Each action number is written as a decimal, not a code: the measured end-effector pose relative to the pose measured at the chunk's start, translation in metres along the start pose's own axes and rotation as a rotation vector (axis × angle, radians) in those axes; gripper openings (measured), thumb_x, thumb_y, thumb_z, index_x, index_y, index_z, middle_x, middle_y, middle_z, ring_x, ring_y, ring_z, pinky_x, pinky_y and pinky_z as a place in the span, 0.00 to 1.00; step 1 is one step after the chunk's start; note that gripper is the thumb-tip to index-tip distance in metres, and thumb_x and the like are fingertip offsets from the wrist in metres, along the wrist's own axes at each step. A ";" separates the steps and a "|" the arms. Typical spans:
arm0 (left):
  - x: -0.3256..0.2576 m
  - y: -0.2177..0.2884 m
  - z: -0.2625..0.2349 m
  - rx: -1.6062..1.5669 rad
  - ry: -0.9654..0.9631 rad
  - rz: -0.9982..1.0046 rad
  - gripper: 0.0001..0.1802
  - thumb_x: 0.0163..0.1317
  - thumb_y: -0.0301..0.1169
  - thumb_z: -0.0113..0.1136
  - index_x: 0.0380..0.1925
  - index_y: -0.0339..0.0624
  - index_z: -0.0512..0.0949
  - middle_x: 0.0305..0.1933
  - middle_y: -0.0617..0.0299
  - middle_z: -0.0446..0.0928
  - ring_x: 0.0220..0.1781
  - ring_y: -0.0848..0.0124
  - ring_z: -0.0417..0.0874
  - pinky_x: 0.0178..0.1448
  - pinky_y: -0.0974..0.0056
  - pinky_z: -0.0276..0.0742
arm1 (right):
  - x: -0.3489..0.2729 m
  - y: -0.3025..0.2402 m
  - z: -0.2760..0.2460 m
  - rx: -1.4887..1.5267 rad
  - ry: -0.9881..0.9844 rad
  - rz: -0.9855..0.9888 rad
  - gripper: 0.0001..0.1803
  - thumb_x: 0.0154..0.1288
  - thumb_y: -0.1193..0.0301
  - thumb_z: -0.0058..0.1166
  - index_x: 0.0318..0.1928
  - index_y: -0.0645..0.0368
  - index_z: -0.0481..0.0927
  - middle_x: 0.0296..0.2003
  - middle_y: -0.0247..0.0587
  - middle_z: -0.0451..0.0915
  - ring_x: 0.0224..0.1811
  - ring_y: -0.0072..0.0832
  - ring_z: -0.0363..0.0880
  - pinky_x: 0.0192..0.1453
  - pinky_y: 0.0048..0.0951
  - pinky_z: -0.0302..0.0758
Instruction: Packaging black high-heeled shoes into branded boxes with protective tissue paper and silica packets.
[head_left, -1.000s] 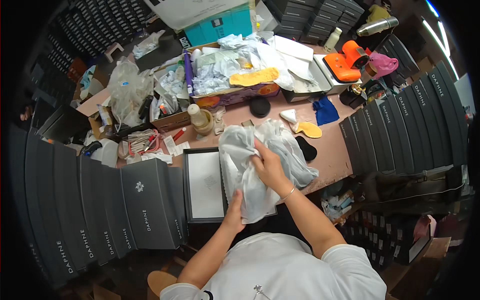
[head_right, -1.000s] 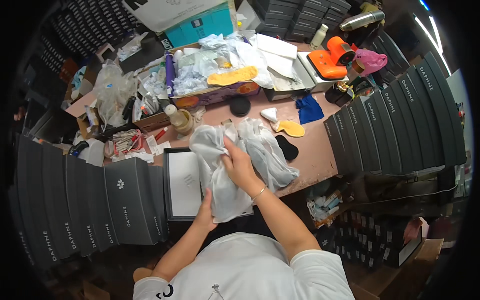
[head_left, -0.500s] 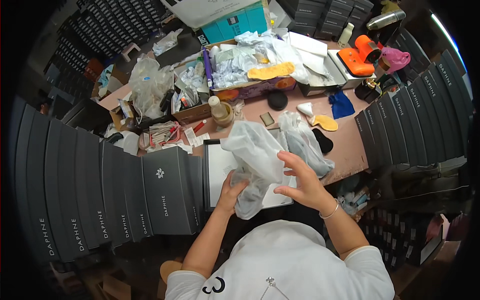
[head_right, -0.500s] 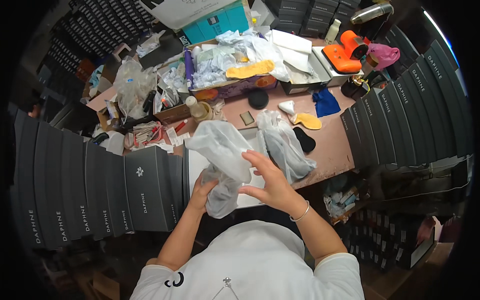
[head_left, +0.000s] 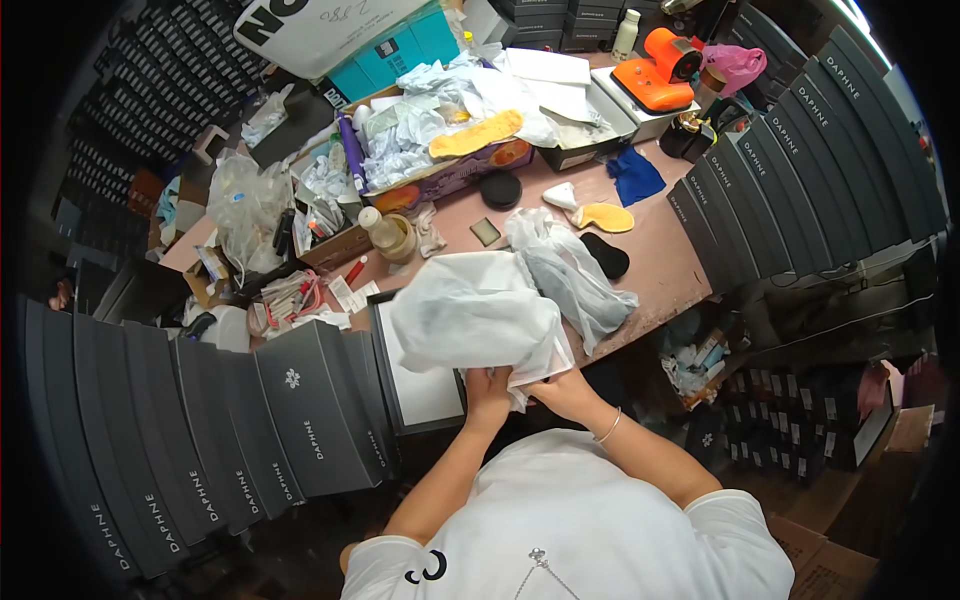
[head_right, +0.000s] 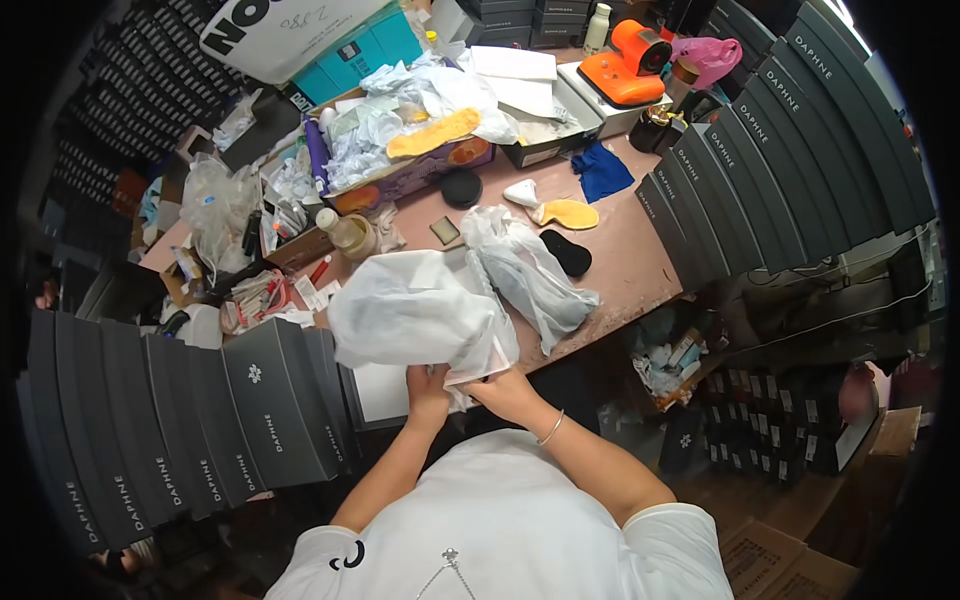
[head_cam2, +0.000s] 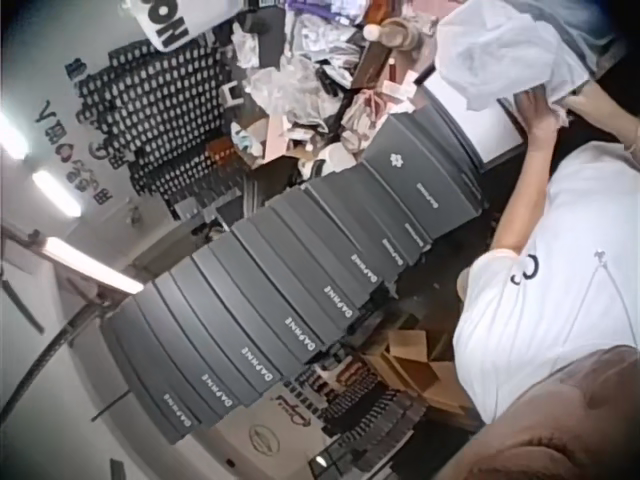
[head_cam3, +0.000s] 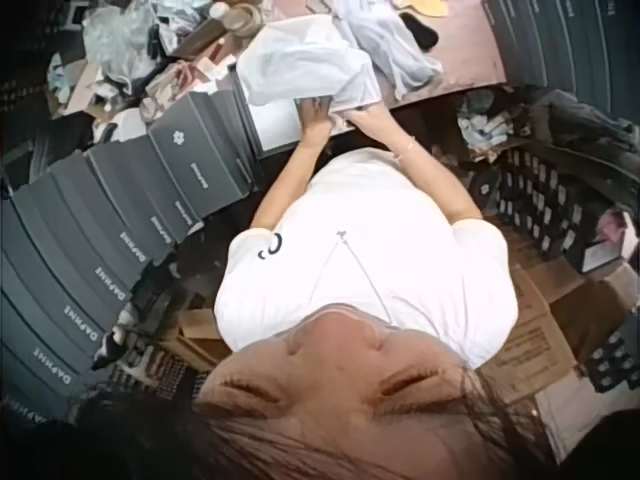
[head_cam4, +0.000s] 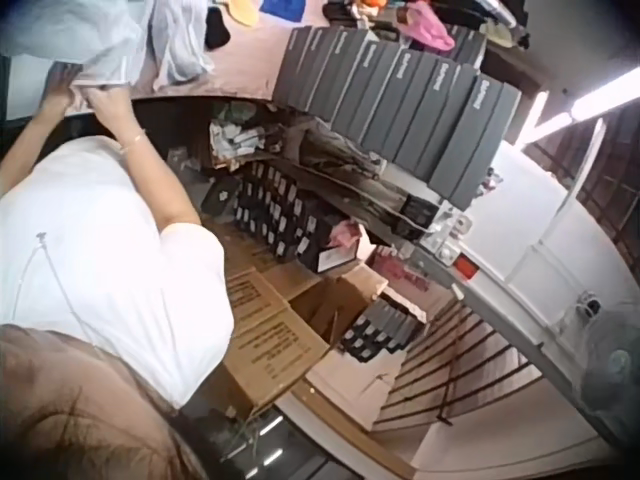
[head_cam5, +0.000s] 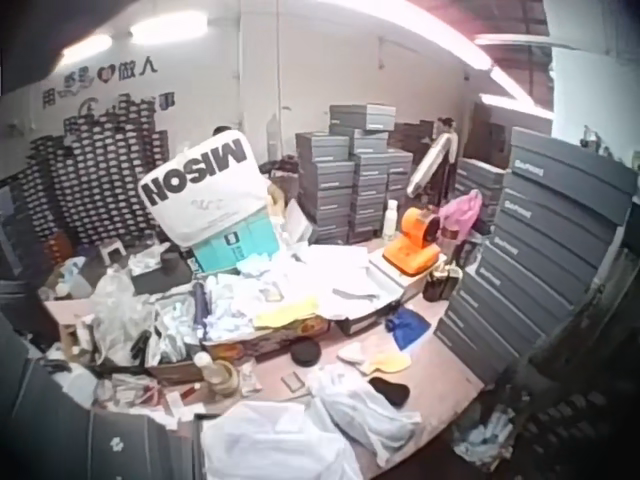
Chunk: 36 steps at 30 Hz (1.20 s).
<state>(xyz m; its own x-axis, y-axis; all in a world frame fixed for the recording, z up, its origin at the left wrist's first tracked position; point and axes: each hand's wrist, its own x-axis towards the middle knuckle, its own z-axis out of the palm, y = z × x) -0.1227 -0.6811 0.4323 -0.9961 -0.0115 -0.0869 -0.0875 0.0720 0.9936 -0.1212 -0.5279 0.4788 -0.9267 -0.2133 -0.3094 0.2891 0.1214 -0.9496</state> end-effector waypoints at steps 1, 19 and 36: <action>-0.008 -0.014 -0.014 -0.087 -0.047 0.082 0.26 0.67 0.34 0.52 0.61 0.32 0.65 0.65 0.50 0.65 0.69 0.59 0.60 0.70 0.60 0.51 | -0.002 -0.001 0.002 0.017 0.070 -0.088 0.33 0.55 0.70 0.61 0.61 0.63 0.66 0.48 0.43 0.75 0.43 0.26 0.74 0.47 0.27 0.74; 0.089 0.050 -0.162 -0.230 0.554 0.359 0.11 0.64 0.35 0.51 0.40 0.40 0.70 0.42 0.55 0.73 0.43 0.63 0.77 0.47 0.57 0.75 | 0.055 -0.001 -0.037 0.318 -0.154 0.196 0.18 0.66 0.66 0.56 0.53 0.60 0.74 0.21 0.26 0.67 0.15 0.13 0.60 0.16 0.18 0.55; 0.049 0.041 -0.057 -0.544 -0.724 -0.684 0.40 0.67 0.62 0.39 0.70 0.48 0.56 0.60 0.44 0.71 0.53 0.56 0.80 0.56 0.53 0.75 | 0.094 -0.062 -0.083 -0.297 -0.465 -0.139 0.13 0.66 0.66 0.55 0.42 0.65 0.81 0.30 0.35 0.81 0.35 0.18 0.75 0.40 0.23 0.74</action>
<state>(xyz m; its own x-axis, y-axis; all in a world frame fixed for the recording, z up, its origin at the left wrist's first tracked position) -0.1750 -0.7358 0.4730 -0.5242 0.7103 -0.4698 -0.7768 -0.1727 0.6056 -0.2464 -0.4749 0.5126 -0.7284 -0.6431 -0.2364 0.0296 0.3152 -0.9486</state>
